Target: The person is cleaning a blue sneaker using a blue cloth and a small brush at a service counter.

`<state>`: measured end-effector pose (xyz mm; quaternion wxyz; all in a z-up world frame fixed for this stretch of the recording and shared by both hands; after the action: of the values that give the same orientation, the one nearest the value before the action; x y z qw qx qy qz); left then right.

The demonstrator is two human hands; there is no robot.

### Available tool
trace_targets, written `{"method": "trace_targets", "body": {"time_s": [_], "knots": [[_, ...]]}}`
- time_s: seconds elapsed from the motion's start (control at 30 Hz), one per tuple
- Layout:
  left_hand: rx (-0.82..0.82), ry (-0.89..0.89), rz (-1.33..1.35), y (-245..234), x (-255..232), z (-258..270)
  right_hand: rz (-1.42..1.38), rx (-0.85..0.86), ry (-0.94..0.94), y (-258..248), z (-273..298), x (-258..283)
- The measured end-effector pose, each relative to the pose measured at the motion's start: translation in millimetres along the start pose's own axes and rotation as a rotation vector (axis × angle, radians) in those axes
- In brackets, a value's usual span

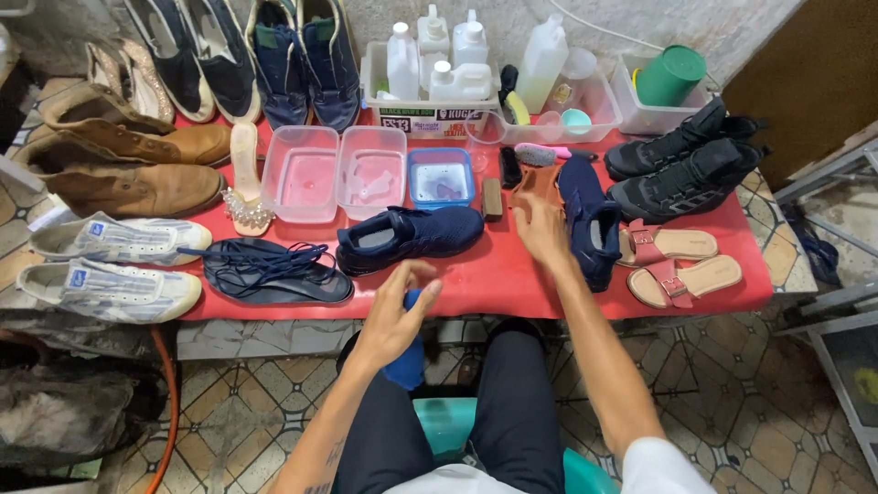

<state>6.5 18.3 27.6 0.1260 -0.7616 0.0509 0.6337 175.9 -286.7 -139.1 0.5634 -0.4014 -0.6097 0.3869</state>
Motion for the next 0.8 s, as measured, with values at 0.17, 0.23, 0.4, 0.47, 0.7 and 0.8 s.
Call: {"method": "trace_targets", "body": {"time_s": [0.17, 0.23, 0.4, 0.47, 0.7, 0.8], "knots": [[0.15, -0.03, 0.292, 18, 31, -25, -0.612, 0.008, -0.372, -87, 109, 177], [0.228, 0.141, 0.316, 25, -3, -29, -0.943, 0.298, -0.426, -62, 130, 190], [0.151, 0.262, 0.136, 2, -30, -42, -0.727, 0.334, -0.41, -78, 137, 192], [0.116, 0.274, 0.117, -6, -33, -45, -0.68, 0.362, -0.381, -80, 135, 185], [0.1, 0.552, -0.172, 5, -91, -30, -0.511, 0.204, -0.429, -114, 123, 204], [0.09, 0.682, -0.313, 18, -103, -14, -0.434, -0.029, -0.491, -121, 113, 201]]}}
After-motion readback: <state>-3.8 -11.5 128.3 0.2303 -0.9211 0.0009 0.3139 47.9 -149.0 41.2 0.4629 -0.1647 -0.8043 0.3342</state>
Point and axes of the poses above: each hand's wrist, its own z-axis away from the middle knuckle, its own y-axis out of the palm, x = y × z, the point moved 9 cm from there along -z, towards the middle knuckle, and after that the axes turned 10 degrees about z, right-handed, at the moved point
